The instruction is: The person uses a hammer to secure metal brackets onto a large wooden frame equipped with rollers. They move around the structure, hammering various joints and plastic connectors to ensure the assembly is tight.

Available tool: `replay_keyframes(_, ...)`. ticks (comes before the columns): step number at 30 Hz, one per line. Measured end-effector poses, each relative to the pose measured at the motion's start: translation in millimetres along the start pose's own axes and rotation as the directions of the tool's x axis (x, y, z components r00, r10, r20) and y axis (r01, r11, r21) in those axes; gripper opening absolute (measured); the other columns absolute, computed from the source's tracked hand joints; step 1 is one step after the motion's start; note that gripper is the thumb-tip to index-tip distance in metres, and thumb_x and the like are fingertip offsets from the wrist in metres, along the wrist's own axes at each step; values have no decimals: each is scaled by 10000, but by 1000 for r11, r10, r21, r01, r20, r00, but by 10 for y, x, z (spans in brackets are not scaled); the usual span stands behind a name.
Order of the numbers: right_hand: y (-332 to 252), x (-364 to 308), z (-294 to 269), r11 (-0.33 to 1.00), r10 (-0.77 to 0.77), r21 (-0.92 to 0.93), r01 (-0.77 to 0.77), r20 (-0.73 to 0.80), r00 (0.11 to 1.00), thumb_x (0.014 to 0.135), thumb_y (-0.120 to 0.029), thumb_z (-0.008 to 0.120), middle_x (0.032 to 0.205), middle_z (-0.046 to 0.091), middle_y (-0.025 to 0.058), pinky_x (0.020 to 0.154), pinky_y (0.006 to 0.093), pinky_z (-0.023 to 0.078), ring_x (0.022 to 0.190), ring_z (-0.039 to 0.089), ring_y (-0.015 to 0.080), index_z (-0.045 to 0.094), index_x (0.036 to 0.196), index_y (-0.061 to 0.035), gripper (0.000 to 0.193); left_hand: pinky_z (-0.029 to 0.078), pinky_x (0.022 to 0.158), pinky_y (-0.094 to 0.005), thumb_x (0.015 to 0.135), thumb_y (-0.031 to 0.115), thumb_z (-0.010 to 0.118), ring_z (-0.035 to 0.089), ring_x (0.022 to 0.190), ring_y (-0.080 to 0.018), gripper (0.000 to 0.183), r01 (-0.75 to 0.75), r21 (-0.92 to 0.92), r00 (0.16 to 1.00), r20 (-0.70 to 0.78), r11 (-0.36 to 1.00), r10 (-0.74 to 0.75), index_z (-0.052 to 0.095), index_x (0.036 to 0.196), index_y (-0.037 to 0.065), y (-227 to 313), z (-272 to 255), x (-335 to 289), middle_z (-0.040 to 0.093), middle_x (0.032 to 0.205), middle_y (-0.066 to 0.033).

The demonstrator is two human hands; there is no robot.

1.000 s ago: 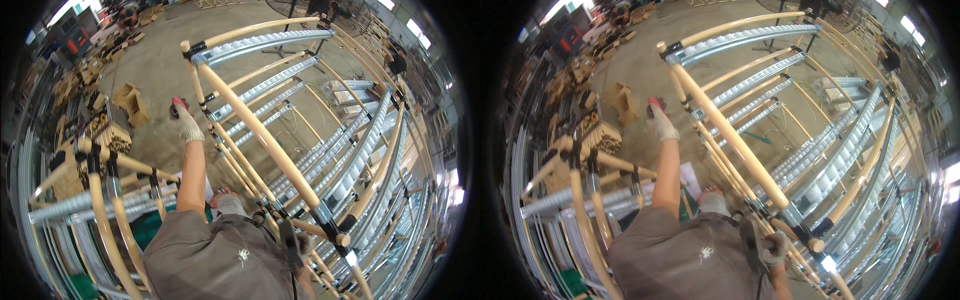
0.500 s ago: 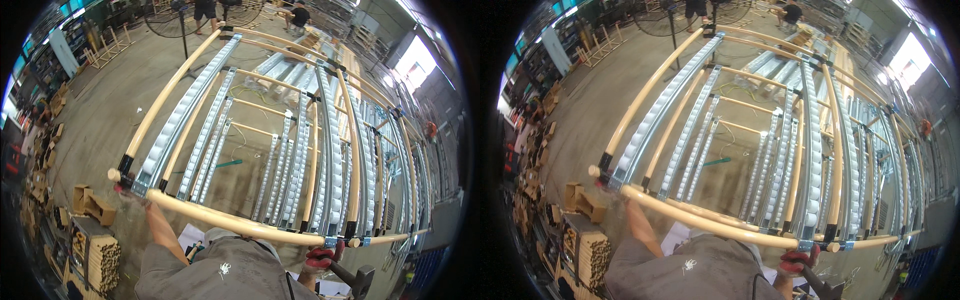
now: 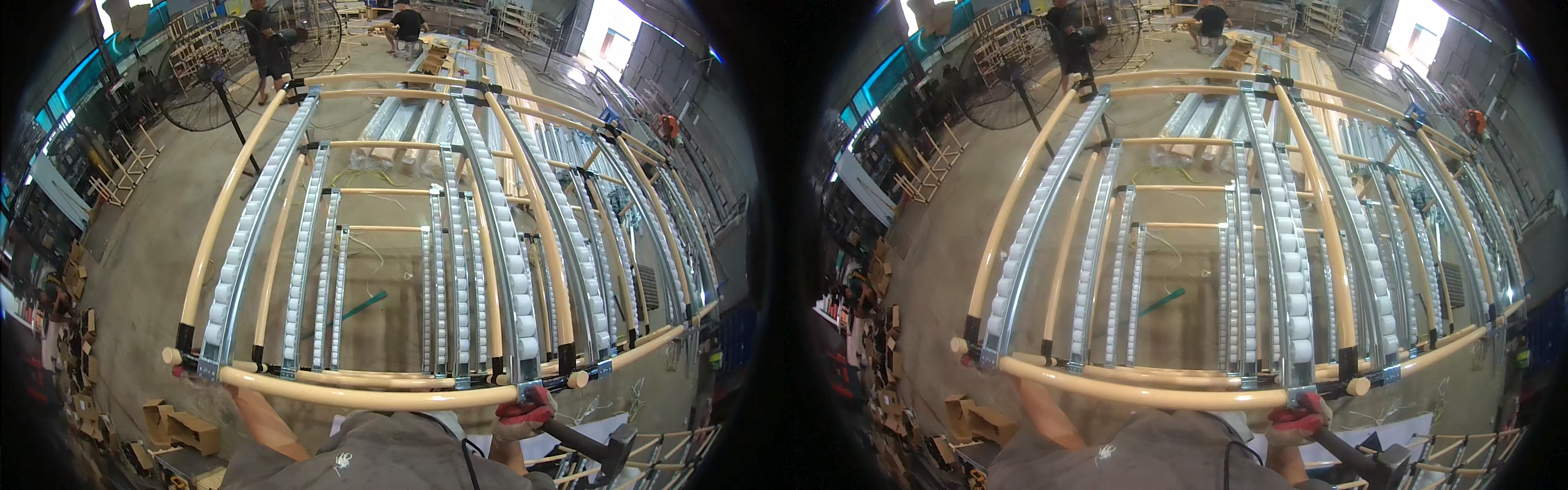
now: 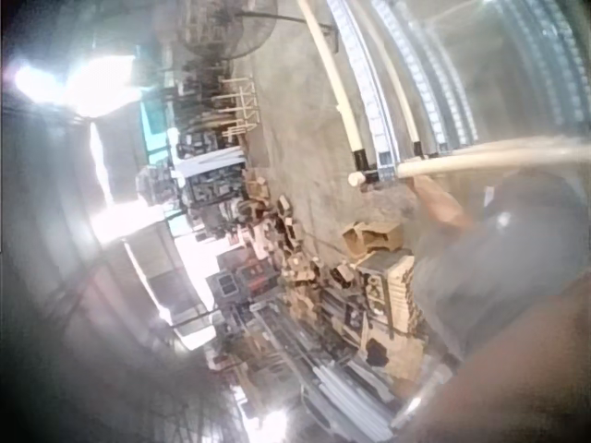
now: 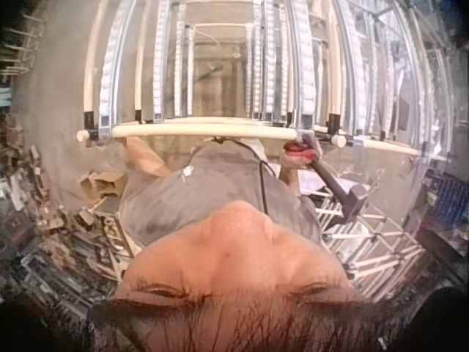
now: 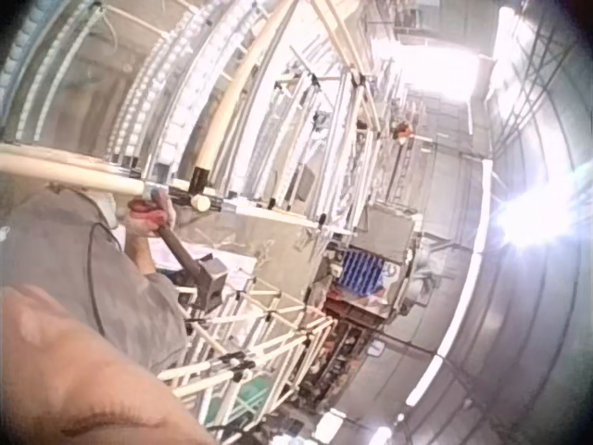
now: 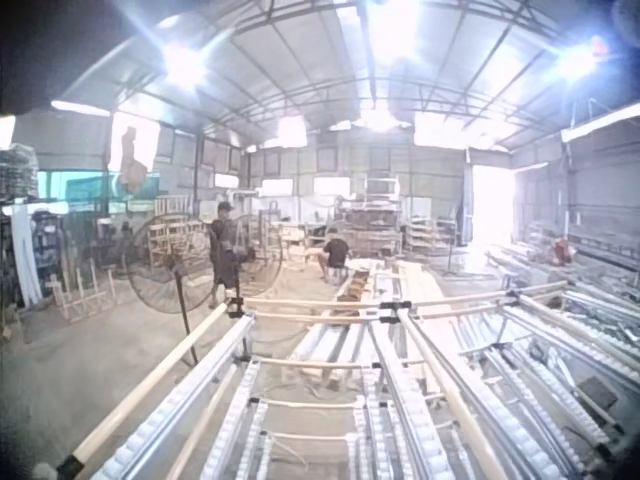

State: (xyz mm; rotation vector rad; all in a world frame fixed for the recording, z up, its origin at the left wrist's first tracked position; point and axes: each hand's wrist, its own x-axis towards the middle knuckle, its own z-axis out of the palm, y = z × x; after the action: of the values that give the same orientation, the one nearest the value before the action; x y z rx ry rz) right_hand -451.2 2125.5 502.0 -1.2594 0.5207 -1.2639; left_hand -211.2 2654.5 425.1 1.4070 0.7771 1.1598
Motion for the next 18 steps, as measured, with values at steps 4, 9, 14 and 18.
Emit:
replay_keyframes(4, -63, -173, 333, 998, -6, 70, 5, 7, 1000, 959, -598, 486, 818, 578, 57, 372, 270, 430, 441, 511, 149, 551, 1045, -56, 552, 500, 668, -334, 1022, 376, 485, 581, 718, -165, 323, -124, -155, 990, 53, 980, 134, 611, 1023, 79, 312, 252, 113, 588, 799, -4)
replay_keyframes(9, 128, -210, 326, 993, 113, 65, -101, -231, 966, 962, -603, 469, 900, 583, 30, 376, 217, 389, 467, 445, 90, 571, 1143, -61, 580, 511, 674, -330, 1019, 358, 499, 592, 727, -160, 292, -173, -334, 961, 148, 927, 233, 609, 1025, 88, 305, 372, 82, 583, 801, 4)
replay_keyframes(14, 193, -263, 362, 993, 90, 96, -66, -271, 958, 984, -598, 399, 974, 590, 4, 510, 191, 431, 660, 514, 52, 571, 1230, -69, 608, 550, 591, -339, 991, 612, 361, 624, 610, -168, 559, 414, -483, 863, 479, 771, -164, 599, 988, 106, 157, 198, 133, 656, 753, -46)
replay_keyframes(18, 38, -223, 716, 940, -306, -282, 191, -455, 836, 1016, -497, 384, 1050, 640, 110, 609, 266, 525, 789, 630, 154, 576, 1195, 46, 603, 548, 589, -368, 933, 656, 465, 639, 627, -221, 586, 716, -364, 618, 728, 596, -298, 624, 993, 96, 156, 190, 449, 667, 777, -73)
